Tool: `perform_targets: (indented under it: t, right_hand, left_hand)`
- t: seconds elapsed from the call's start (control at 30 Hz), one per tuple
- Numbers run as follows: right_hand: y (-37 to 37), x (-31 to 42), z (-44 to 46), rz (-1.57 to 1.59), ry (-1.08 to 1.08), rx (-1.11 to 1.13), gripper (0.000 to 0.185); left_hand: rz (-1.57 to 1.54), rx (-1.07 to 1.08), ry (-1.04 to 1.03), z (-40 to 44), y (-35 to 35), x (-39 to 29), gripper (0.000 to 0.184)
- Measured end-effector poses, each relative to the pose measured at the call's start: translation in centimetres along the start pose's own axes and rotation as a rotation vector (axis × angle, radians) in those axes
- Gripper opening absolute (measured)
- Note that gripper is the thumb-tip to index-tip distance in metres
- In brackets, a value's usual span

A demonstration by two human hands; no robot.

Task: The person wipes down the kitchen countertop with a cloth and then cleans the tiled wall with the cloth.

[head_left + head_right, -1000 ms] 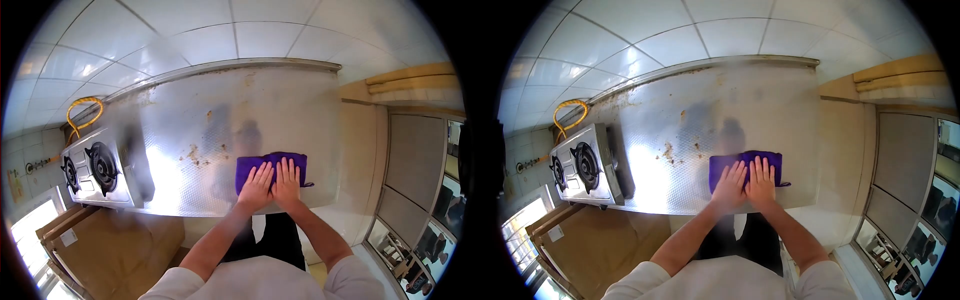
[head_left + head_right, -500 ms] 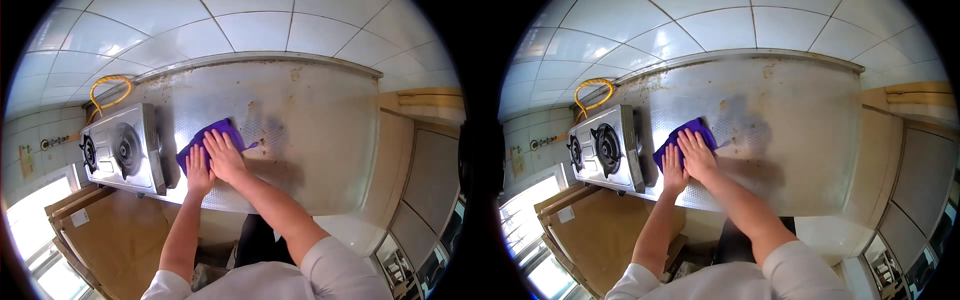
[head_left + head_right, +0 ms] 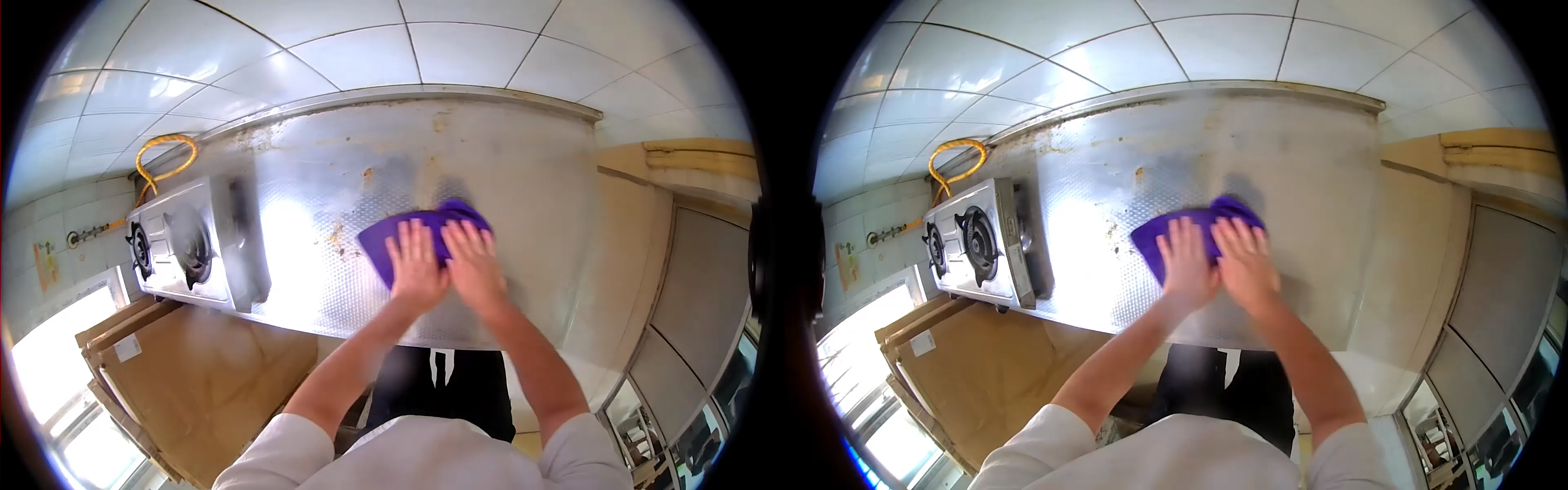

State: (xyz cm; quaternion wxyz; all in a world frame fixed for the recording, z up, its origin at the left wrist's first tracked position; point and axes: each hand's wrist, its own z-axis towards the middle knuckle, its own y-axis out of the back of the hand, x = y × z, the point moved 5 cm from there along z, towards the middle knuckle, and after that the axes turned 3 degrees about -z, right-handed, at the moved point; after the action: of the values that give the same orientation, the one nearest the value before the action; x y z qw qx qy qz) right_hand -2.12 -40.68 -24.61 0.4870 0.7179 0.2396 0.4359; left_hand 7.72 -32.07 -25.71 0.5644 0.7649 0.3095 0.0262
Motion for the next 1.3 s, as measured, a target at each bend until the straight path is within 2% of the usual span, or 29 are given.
perform_targets:
  t: [0.1,0.17,0.23,0.3,0.43,0.5,0.57,0.67,0.8,0.93,1.07,1.13,1.23,1.3]
  right_hand:
    - [2.0,-6.3,-5.6,-0.046,-0.107,-0.062,0.063]
    - [3.8,-8.2,-7.9,0.049,-0.193,-0.153,0.052]
    - [4.3,-8.5,-7.9,0.103,-0.276,-0.196,0.041]
    - [3.1,-8.7,-6.2,0.120,-0.351,-0.178,0.029]
    - [-1.0,-1.2,-1.5,-0.081,-0.156,-0.099,0.018]
    - [-3.2,3.4,1.3,-0.063,-0.017,-0.176,0.013]
    - [-4.0,8.8,4.4,-0.093,0.061,-0.164,0.010]
    - [-5.8,15.1,8.9,-0.118,0.131,-0.179,0.017]
    - [-6.4,18.8,13.5,-0.121,0.152,-0.271,0.022]
    - [-6.0,19.4,15.8,-0.144,0.136,-0.379,0.020]
    - [-6.3,18.8,13.8,-0.138,0.113,-0.266,0.023]
    - [-6.9,18.6,10.0,-0.113,0.152,-0.251,0.022]
    - [-7.6,19.1,2.0,-0.067,0.267,-0.223,0.022]
    - [-8.3,19.9,-3.5,-0.065,0.298,-0.106,0.027]
  left_hand:
    - [-0.094,0.031,-0.317,1.0,-1.4,-6.8,0.091]
    - [-0.087,0.070,-0.458,0.5,-2.0,-9.9,0.091]
    - [-0.105,0.080,-0.473,0.1,-2.1,-10.2,0.087]
    - [-0.069,0.001,-0.536,-0.2,-3.0,-8.4,0.080]
    - [-0.043,0.102,-0.368,-2.2,-1.2,-0.9,0.077]
    - [0.006,0.118,-0.256,-3.4,0.3,3.4,0.077]
    - [0.027,0.051,-0.175,-4.4,1.0,8.4,0.079]
    - [0.098,-0.016,-0.147,-5.0,1.6,15.8,0.082]
    - [0.149,-0.023,-0.189,-3.2,5.0,20.7,0.080]
    - [0.189,-0.071,-0.173,-1.8,6.7,21.6,0.077]
    - [0.102,-0.136,-0.078,-3.3,5.3,19.8,0.078]
    - [0.057,-0.132,-0.062,-5.8,3.4,18.6,0.079]
    - [0.034,-0.014,-0.072,-13.1,0.9,15.7,0.077]
    - [0.002,0.039,-0.104,-18.6,-1.5,14.5,0.076]
